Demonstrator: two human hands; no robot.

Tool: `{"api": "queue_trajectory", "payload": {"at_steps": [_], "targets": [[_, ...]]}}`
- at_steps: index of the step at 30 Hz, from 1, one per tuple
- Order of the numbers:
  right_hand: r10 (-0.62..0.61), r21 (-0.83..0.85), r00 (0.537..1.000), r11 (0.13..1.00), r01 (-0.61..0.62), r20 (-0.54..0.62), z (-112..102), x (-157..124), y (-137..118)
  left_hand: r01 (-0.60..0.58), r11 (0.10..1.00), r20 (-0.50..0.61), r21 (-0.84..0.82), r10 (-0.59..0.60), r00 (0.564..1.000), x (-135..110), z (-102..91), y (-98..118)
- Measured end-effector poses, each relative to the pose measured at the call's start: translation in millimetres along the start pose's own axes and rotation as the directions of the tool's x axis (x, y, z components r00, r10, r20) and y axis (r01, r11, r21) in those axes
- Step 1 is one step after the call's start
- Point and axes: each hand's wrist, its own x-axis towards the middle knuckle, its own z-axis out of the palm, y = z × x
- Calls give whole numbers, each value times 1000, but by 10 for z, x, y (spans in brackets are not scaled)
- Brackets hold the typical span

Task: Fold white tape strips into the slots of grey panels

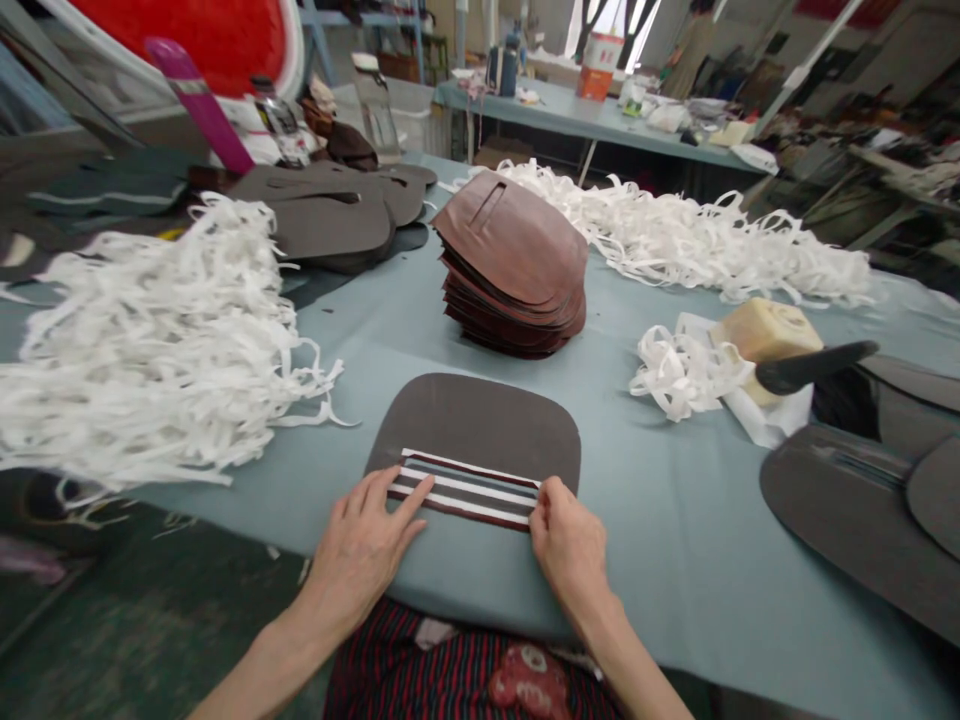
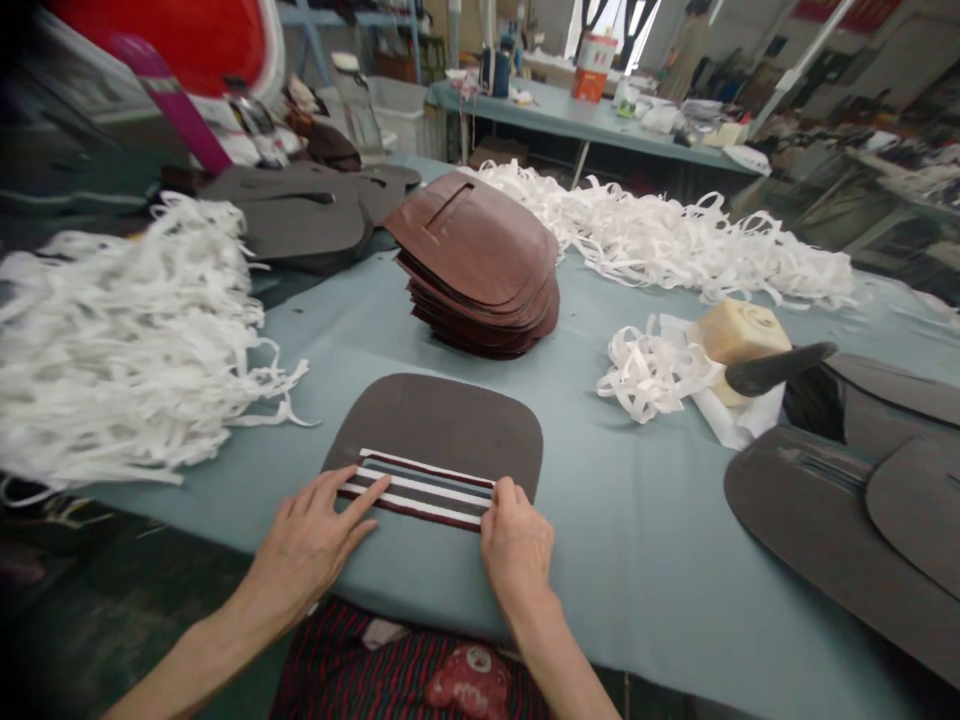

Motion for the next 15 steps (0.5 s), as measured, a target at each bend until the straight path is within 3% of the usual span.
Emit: {"api": "queue_trajectory", "payload": {"at_steps": [3, 5, 12, 15], "targets": [[-299, -16, 954, 954, 299, -36, 50, 7, -159, -32, 999, -26, -36, 31, 999, 147, -16, -40], [-408, -25, 913, 913, 407, -20, 83, 37, -250, -39, 998, -43, -59, 36, 998, 249, -25, -64], [-312, 2, 946, 950, 313, 87, 39, 235, -235, 34, 988, -150, -153, -57, 987, 341, 34, -69], [-260, -76, 956, 959, 272, 136, 5, 327, -237, 61, 975, -191, -213, -103, 976, 318, 88, -77]]}}
